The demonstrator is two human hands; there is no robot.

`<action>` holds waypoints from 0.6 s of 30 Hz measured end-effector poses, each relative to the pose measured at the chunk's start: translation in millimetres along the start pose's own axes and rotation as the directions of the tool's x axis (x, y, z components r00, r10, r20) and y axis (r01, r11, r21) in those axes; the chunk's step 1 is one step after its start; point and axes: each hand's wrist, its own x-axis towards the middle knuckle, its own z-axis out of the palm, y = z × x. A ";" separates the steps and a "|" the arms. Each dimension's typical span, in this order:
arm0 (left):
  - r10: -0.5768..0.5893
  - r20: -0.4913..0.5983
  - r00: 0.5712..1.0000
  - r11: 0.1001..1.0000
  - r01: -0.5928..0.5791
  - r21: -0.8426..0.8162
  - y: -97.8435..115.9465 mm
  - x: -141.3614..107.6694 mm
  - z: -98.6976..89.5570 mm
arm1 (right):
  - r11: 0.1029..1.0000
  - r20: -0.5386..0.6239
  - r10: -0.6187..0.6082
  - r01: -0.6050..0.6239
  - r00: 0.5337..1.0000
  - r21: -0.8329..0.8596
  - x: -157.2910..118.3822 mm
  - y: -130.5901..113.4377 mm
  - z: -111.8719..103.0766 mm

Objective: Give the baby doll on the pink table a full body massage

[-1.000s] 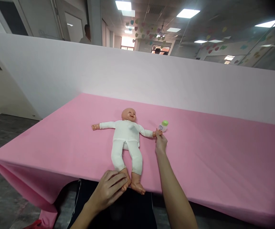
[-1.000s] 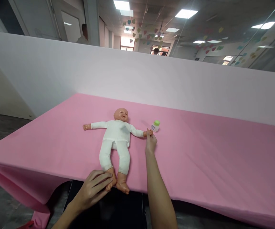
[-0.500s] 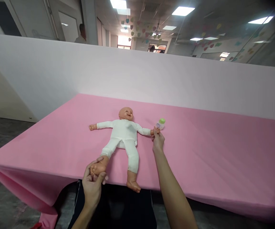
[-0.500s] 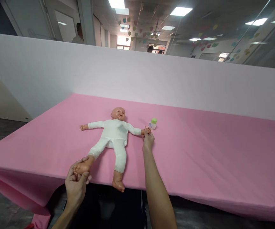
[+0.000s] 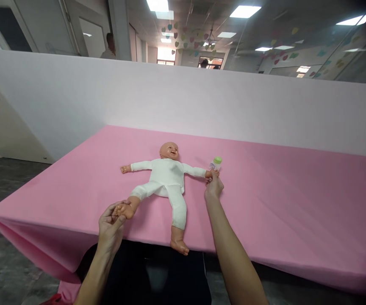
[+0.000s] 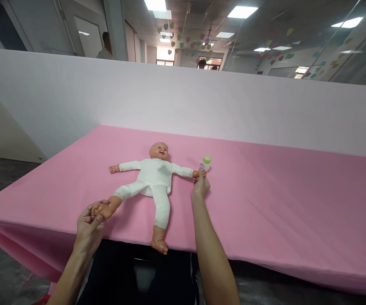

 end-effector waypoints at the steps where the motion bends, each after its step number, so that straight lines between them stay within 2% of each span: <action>1: 0.005 0.065 0.998 1.000 -0.005 0.010 5.6 9.7 1.5 | 1.000 -0.022 -0.011 0.011 1.000 0.012 -0.3 -2.0 3.0; 3: -0.008 0.225 0.974 0.999 -0.003 0.047 16.9 31.3 9.2 | 0.998 -0.031 -0.066 0.066 0.997 -0.002 -3.0 -7.9 11.4; 5: -0.026 0.381 0.924 0.997 -0.003 0.074 26.2 55.0 23.4 | 0.986 0.018 -0.156 0.156 0.988 -0.063 -9.3 -15.5 22.3; 7: -0.023 0.494 0.869 0.998 -0.011 0.066 31.2 79.3 42.5 | 0.956 0.128 -0.248 0.265 0.960 -0.130 -19.6 -22.7 33.8; 9: -0.040 0.572 0.819 0.998 0.008 0.059 30.5 102.0 62.0 | 0.905 0.281 -0.331 0.388 0.901 -0.175 -33.2 -27.0 43.3; 11: -0.075 0.628 0.775 0.997 0.043 0.066 23.9 120.9 77.0 | 0.808 0.464 -0.405 0.546 0.787 -0.221 -48.0 -26.5 49.4; 13: -0.110 0.670 0.734 0.994 0.075 0.081 12.7 134.7 84.7 | 0.636 0.653 -0.432 0.723 0.622 -0.268 -61.5 -21.3 52.5; 15: -0.132 0.697 0.705 0.991 0.104 0.082 -1.1 143.7 85.3 | 0.428 0.795 -0.400 0.860 0.456 -0.278 -71.5 -13.5 55.3; 17: -0.154 0.711 0.686 0.988 0.129 0.088 -14.9 149.0 81.8 | 0.271 0.875 -0.344 0.928 0.340 -0.254 -77.1 -5.7 60.0; 18: -0.177 0.719 0.672 0.984 0.138 0.113 -21.2 150.8 79.7 | 0.225 0.899 -0.314 0.944 0.305 -0.241 -78.4 -2.6 63.2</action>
